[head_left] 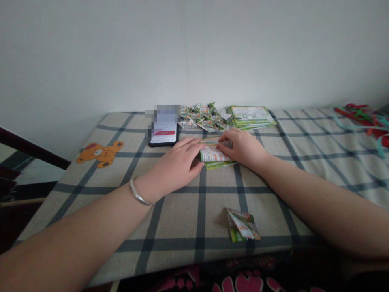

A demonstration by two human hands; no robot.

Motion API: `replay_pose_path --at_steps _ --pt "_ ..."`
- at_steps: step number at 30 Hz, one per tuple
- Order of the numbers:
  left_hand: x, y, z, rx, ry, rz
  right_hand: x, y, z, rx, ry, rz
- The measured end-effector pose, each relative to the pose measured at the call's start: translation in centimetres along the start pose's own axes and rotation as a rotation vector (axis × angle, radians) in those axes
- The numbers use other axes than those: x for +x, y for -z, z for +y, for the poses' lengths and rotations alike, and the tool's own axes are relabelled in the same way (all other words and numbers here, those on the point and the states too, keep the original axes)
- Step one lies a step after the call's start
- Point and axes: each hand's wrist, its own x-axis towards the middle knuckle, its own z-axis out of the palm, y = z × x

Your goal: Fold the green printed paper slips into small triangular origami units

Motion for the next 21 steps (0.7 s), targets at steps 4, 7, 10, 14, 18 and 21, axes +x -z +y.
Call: replay_pose_path --at_steps 4,7,10,14,18,21 --pt "0.0 -0.1 -0.3 -0.034 0.0 -0.015 -0.1 0.0 0.1 0.011 0.038 -0.035" --pt "-0.1 0.0 -0.2 -0.047 -0.005 -0.016 -0.2 -0.1 0.2 0.03 0.076 -0.065" --pt "-0.1 0.4 0.1 -0.056 -0.011 -0.016 -0.4 0.0 -0.1 0.012 0.085 -0.077" --pt "-0.2 0.8 0.4 -0.07 0.019 -0.003 -0.5 0.3 -0.6 -0.006 0.041 -0.088" --pt "0.1 1.0 0.6 -0.031 0.031 -0.01 -0.5 0.4 -0.8 0.03 -0.002 -0.089" --pt "0.3 1.0 0.8 0.004 0.051 -0.017 -0.4 0.3 -0.8 0.028 -0.018 -0.079"
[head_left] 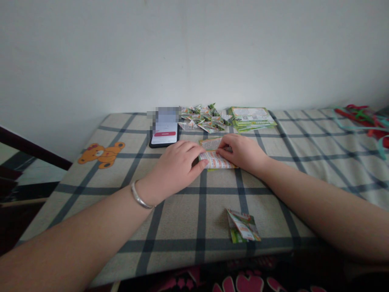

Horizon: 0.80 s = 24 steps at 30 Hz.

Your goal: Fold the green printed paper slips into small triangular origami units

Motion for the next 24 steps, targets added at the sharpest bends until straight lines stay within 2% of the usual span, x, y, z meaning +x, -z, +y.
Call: replay_pose_path --at_steps 5,11,24 --pt "0.0 0.1 0.4 0.047 0.044 -0.011 0.1 -0.3 0.2 -0.007 -0.018 0.014" --pt "-0.2 -0.3 0.4 0.086 0.052 0.04 0.0 -0.1 0.2 0.002 0.056 0.016" --pt "-0.4 -1.5 -0.1 0.066 0.066 0.127 0.3 -0.5 0.6 -0.012 0.066 0.007"
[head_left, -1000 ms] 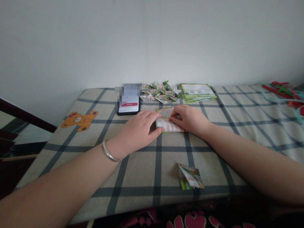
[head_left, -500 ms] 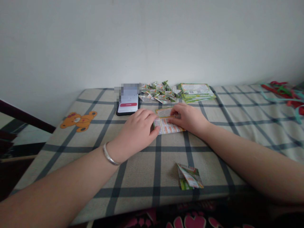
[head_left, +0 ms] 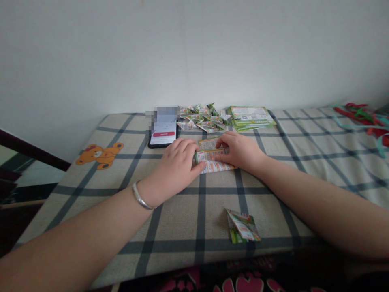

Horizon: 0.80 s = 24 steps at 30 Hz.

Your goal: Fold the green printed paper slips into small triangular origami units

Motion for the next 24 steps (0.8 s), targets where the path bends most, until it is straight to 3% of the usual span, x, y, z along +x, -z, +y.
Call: replay_pose_path --at_steps 9,16,24 --pt "0.2 0.1 0.0 -0.009 0.05 -0.036 0.2 -0.1 -0.3 -0.059 0.038 -0.034" --pt "0.1 0.0 -0.1 0.009 0.056 -0.046 -0.2 -0.1 -0.7 -0.101 0.167 0.045" --pt "0.0 -0.9 -0.7 0.009 0.062 0.01 -0.2 -0.1 -0.8 -0.115 0.15 0.033"
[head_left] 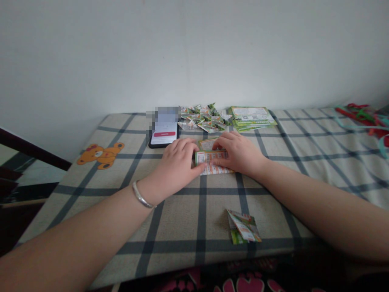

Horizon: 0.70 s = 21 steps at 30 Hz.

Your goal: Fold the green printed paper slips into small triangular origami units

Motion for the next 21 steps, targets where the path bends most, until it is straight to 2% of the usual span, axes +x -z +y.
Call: replay_pose_path --at_steps 16,21 --pt "0.17 0.57 0.09 -0.093 -0.057 -0.029 0.0 -0.41 0.21 0.175 0.002 0.039" --pt "0.39 0.77 0.08 -0.14 -0.073 -0.019 -0.09 -0.48 0.26 0.21 -0.007 0.011"
